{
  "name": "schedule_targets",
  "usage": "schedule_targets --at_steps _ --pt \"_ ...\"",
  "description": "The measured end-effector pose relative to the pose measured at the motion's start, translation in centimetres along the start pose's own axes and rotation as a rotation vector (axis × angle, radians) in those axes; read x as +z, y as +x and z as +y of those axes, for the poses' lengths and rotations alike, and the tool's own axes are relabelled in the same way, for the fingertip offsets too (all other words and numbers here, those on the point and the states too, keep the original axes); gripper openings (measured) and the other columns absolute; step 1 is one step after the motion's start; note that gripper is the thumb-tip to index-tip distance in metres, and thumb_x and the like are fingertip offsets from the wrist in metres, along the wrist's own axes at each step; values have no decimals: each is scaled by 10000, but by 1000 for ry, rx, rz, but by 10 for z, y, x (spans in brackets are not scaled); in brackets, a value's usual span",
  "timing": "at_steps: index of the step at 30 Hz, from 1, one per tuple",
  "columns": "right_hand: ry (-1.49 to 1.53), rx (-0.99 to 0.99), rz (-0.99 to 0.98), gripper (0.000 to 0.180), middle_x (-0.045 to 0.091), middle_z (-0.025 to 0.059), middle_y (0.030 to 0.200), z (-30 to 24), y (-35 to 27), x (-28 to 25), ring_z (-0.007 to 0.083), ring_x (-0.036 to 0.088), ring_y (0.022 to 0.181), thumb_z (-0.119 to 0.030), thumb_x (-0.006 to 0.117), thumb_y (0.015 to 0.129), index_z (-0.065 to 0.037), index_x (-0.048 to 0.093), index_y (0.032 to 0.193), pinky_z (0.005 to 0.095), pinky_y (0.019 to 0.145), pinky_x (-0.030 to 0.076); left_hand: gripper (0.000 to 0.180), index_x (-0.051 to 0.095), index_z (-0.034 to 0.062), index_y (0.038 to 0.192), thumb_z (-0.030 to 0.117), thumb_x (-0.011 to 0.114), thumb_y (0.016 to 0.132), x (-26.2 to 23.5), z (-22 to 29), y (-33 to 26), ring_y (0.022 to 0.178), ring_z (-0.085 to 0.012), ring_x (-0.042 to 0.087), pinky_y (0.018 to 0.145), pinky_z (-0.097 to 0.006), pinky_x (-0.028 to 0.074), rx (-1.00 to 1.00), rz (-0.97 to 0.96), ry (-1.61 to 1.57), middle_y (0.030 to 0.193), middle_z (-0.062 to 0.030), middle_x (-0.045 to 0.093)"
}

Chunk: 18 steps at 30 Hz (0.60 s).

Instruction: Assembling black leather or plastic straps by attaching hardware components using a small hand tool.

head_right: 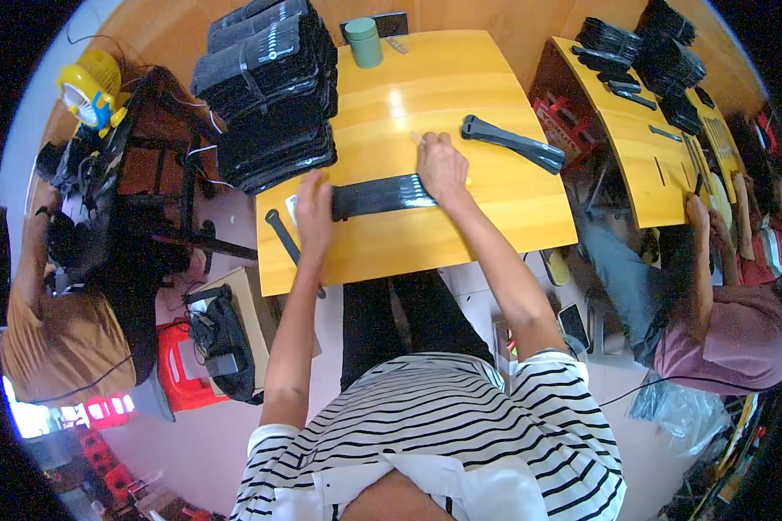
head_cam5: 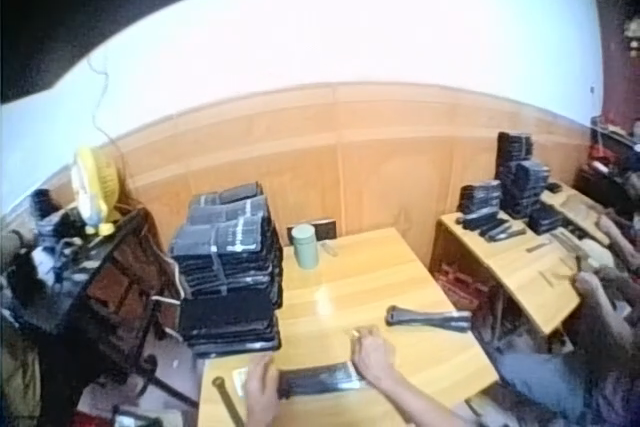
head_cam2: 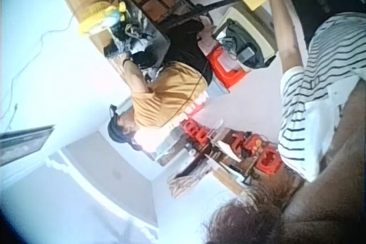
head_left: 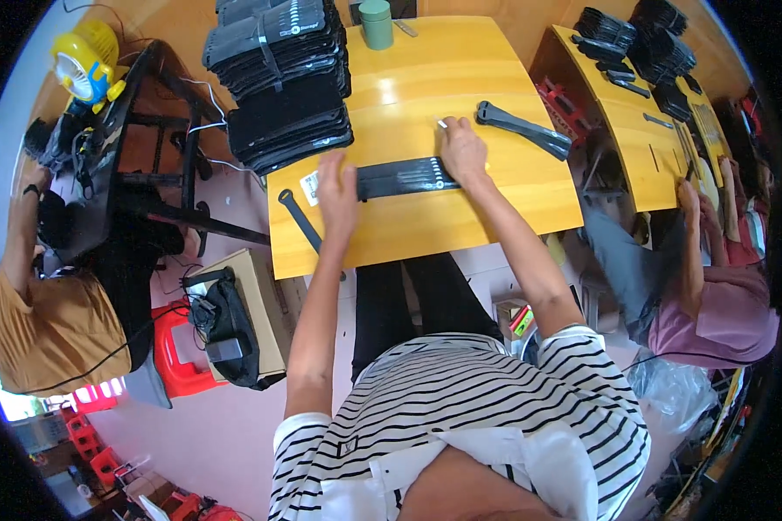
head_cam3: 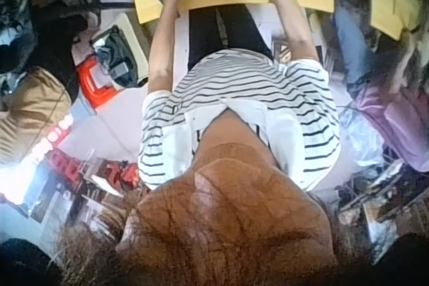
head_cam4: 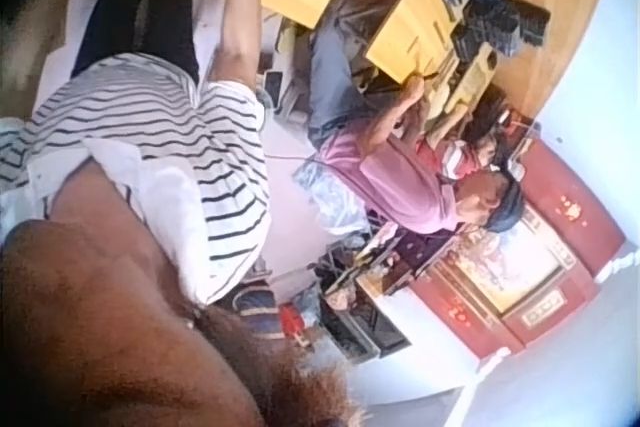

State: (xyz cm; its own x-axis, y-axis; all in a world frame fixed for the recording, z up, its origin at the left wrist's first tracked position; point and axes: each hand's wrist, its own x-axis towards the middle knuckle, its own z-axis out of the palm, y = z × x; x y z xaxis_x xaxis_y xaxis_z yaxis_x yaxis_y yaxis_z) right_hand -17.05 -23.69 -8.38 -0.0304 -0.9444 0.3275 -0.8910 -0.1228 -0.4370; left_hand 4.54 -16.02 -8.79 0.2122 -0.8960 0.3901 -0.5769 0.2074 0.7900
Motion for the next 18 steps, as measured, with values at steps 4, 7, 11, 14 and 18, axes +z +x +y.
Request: schedule_targets --at_steps 4,7,11,14,18 --pt "164 -73 57 158 566 154 832 4 -35 -57 372 567 752 -173 517 828 -35 568 883 446 648 462 235 600 -33 837 193 534 837 -72 19 -39 685 -294 582 651 -362 449 -276 149 161 741 -166 591" --pt "235 -127 -40 153 571 158 813 7 -86 -73 362 569 763 -158 514 826 -27 584 861 435 663 459 413 571 -29 878 372 592 785 -97 38 -68 788 -358 596 683 -434 457 -515 -22 543 799 -195 608" --pt "471 -186 -138 84 587 156 793 -14 -147 -76 339 576 751 -57 554 774 -12 608 820 398 661 460 464 527 -31 942 350 674 721 -77 40 -98 807 -367 592 711 -450 460 -443 -3 776 846 -215 602" --pt "584 -194 -150 70 596 150 779 -27 -173 -70 327 582 741 -39 588 753 2 606 806 369 644 465 495 527 -34 940 262 767 624 -74 15 -105 760 -338 602 686 -425 472 -447 96 676 786 -186 607" --pt "624 -203 -218 89 604 151 740 -37 -194 -71 268 586 645 -54 584 781 10 614 835 317 579 451 357 568 -2 915 171 753 664 -88 17 -109 569 -128 557 470 -251 434 -796 75 -39 701 -40 591"
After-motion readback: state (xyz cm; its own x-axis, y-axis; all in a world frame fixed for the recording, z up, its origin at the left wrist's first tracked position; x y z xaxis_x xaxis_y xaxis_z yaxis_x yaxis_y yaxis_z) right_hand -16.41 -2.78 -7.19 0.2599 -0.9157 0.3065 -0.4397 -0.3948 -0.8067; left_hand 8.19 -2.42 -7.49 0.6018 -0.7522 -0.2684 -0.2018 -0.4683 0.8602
